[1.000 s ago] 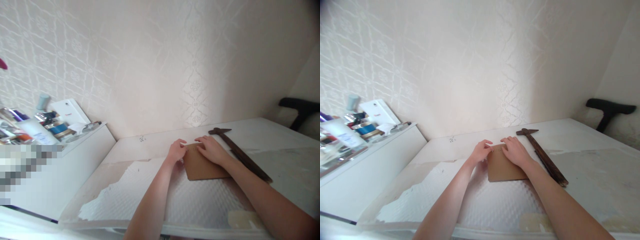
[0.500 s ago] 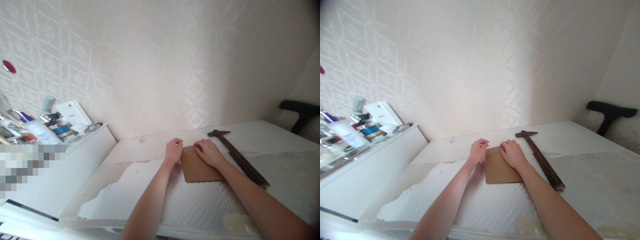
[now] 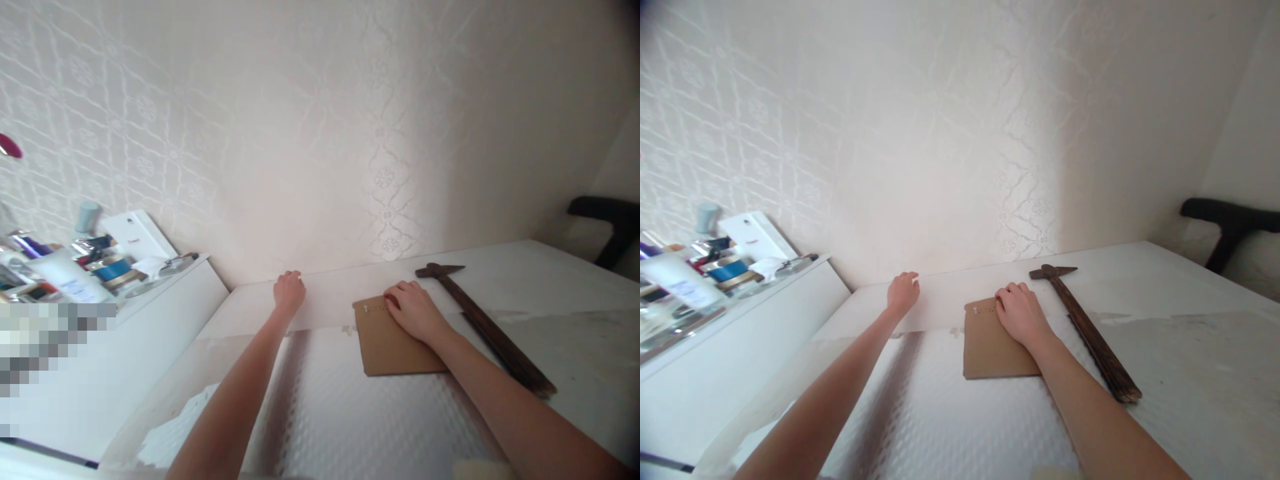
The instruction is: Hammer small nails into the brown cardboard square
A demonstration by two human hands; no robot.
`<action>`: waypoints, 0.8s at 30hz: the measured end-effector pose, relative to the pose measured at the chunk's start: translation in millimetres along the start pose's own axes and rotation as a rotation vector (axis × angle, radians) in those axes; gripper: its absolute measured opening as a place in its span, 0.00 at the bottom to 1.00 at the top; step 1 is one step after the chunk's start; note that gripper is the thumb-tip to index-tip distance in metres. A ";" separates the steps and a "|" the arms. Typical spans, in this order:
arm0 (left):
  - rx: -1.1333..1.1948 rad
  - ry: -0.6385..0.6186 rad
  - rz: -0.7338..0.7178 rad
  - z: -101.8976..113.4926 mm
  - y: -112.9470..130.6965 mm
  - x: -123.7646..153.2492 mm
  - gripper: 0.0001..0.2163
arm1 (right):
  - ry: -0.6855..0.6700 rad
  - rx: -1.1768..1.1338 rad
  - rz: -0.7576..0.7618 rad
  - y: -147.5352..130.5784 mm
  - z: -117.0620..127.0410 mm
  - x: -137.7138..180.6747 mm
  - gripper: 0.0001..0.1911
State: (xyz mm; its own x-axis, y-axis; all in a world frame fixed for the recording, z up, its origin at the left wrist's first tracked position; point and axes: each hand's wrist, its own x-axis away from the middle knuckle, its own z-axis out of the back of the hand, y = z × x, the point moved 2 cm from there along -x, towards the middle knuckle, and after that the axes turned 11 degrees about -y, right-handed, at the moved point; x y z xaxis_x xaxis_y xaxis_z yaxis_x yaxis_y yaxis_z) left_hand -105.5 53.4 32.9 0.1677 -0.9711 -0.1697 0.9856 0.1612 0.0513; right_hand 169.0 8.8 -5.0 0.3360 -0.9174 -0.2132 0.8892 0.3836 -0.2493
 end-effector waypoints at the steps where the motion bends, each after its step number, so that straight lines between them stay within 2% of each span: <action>1: -0.033 -0.028 0.042 -0.3 -11.3 -4.3 0.17 | 0.001 -0.004 0.001 -0.4 0.0 -0.1 0.15; 4: -0.052 -0.111 0.144 -1.7 -36.1 -15.0 0.17 | 0.004 -0.012 0.000 -1.1 0.1 0.1 0.15; 8: -0.022 -0.177 0.227 -3.5 -50.0 -26.9 0.14 | 0.002 -0.025 -0.009 -1.4 0.3 -0.2 0.14; 17: 0.036 -0.222 0.278 -9.3 -52.5 -37.8 0.12 | -0.003 -0.066 -0.013 -2.5 1.5 0.4 0.14; 24: 0.043 -0.233 0.277 -7.5 -45.1 -38.2 0.09 | -0.025 -0.059 -0.018 -3.3 3.3 0.5 0.15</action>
State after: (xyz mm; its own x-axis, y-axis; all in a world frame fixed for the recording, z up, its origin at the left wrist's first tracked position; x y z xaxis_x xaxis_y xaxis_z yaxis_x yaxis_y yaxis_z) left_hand -156.1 84.5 29.7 0.4137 -0.9064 0.0854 0.9008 0.4211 0.1058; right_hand 167.3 6.8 -1.1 0.3279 -0.9264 -0.1850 0.8759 0.3715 -0.3080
